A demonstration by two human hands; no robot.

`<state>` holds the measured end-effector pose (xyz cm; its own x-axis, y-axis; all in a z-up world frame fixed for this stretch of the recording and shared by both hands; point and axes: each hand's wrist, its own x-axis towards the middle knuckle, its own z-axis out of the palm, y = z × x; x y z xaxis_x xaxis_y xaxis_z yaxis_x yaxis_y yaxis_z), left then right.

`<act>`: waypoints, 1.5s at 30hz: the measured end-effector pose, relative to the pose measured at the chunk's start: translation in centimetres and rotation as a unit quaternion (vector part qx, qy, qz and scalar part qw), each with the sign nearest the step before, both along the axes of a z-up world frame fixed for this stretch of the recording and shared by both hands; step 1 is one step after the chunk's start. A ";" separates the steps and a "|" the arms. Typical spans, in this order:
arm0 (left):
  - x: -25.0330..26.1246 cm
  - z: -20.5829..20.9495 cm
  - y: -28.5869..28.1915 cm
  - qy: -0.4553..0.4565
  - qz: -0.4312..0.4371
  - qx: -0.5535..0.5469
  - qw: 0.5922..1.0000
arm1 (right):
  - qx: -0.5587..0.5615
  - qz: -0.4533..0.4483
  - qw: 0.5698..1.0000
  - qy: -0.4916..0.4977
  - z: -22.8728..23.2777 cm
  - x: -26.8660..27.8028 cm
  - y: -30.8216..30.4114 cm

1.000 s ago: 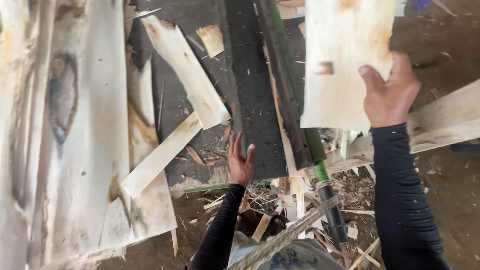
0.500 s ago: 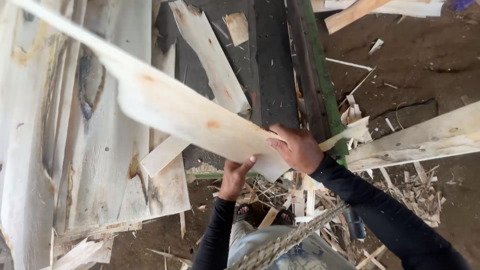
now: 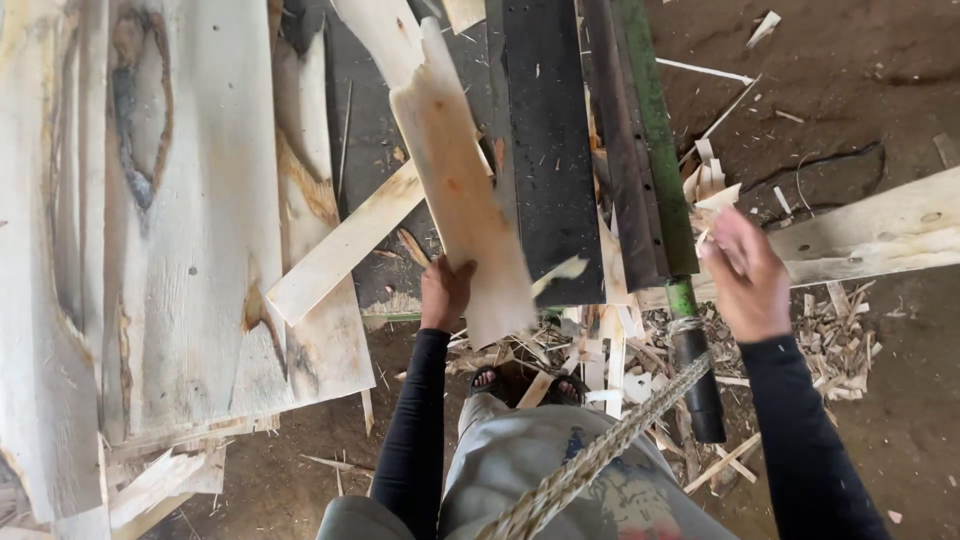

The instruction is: Using a manual wood splitter or large fixed blade to trim and split pieces of wood.

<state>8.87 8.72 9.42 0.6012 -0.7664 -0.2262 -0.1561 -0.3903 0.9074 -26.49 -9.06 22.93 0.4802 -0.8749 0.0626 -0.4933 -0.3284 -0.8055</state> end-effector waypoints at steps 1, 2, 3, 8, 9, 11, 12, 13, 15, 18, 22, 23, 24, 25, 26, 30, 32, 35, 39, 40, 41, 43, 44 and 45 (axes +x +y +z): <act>-0.1 -0.1 -0.3 -0.098 -0.006 0.062 0.993 | 0.048 -0.042 0.998 -0.002 -0.8 -2.0 0.4; -0.5 0.6 -0.5 -0.097 -0.010 0.061 0.993 | 0.048 -0.045 0.998 -0.001 -0.7 -2.7 1.6; -1.1 1.3 -0.4 -0.035 -0.029 0.006 0.999 | 0.148 -0.047 0.988 -0.014 -0.5 -3.5 3.0; -5.0 -2.0 -3.3 0.078 -0.099 -0.023 0.992 | 0.402 0.034 0.907 -0.121 -4.6 -9.2 8.3; -5.9 -4.1 -4.3 0.030 -0.103 0.015 0.994 | 0.395 0.045 0.905 -0.151 -2.7 -7.5 8.8; -7.1 -8.3 -6.0 -0.017 -0.107 0.055 0.993 | 0.389 0.055 0.902 -0.180 -1.5 -6.2 9.7; -7.4 -10.4 -6.9 -0.031 -0.107 0.057 0.992 | 0.394 0.069 0.899 -0.175 -2.3 -6.6 9.9; -7.9 -12.5 -8.0 -0.044 -0.107 0.058 0.992 | 0.398 0.084 0.898 -0.170 -2.9 -7.0 9.9; -8.0 -13.7 -9.6 -0.042 -0.079 0.040 0.995 | 0.377 0.028 0.925 -0.048 0.1 -4.6 10.5; -7.3 -14.5 -12.2 -0.051 -0.055 0.014 0.997 | 0.333 -0.040 0.937 0.096 2.0 -2.6 10.9; -6.1 -16.8 -16.4 -0.101 -0.078 0.037 0.991 | 0.284 -0.070 0.940 0.177 1.3 -2.5 11.3; -6.0 -17.3 -17.2 -0.099 -0.076 0.036 0.992 | 0.282 -0.069 0.940 0.180 0.2 -2.8 11.2; -5.9 -17.8 -17.9 -0.126 -0.090 0.057 0.986 | 0.274 -0.070 0.942 0.179 -0.9 -3.1 11.2; -6.0 -18.3 -18.5 -0.153 -0.107 0.079 0.979 | 0.267 -0.074 0.944 0.178 -2.0 -3.4 11.4; -6.2 -18.0 -18.8 -0.150 -0.107 0.078 0.980 | 0.266 -0.074 0.944 0.181 -3.1 -3.6 11.6; -6.2 -16.6 -19.7 -0.112 -0.081 0.052 0.989 | 0.168 -0.035 0.960 0.219 -9.9 -6.2 11.8; -5.8 -15.6 -20.1 -0.106 -0.078 0.062 0.989 | 0.096 -0.003 0.975 0.201 -11.9 -6.8 11.3; -6.1 -14.4 -19.9 -0.087 -0.096 0.082 0.988 | 0.208 -0.029 0.950 0.231 -9.8 -6.3 11.4; -5.8 -15.6 -20.7 -0.085 -0.087 0.081 0.989 | 0.200 -0.017 0.957 0.210 -2.0 -4.1 10.8; -5.9 -16.4 -20.9 -0.097 -0.080 0.076 0.989 | 0.198 -0.030 0.956 0.213 0.7 -3.3 10.6; -6.0 -16.6 -21.0 -0.094 -0.085 0.078 0.989 | 0.202 -0.034 0.955 0.215 2.3 -3.0 10.7; -6.0 -17.2 -20.8 -0.096 -0.078 0.068 0.990 | 0.245 -0.065 0.954 0.157 5.5 -2.3 10.8; -6.2 -16.9 -20.7 -0.091 -0.077 0.072 0.990 | 0.249 -0.064 0.953 0.162 3.1 -2.5 11.2; -6.1 -16.6 -20.7 -0.090 -0.068 0.070 0.991 | 0.289 -0.103 0.943 0.130 0.7 -2.6 11.3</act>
<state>2.81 -12.00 -7.18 0.5346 -0.8120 -0.2340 -0.3704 -0.4741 0.7988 -29.09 2.26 23.59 0.2298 -0.8029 -0.5500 -0.7036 0.2534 -0.6639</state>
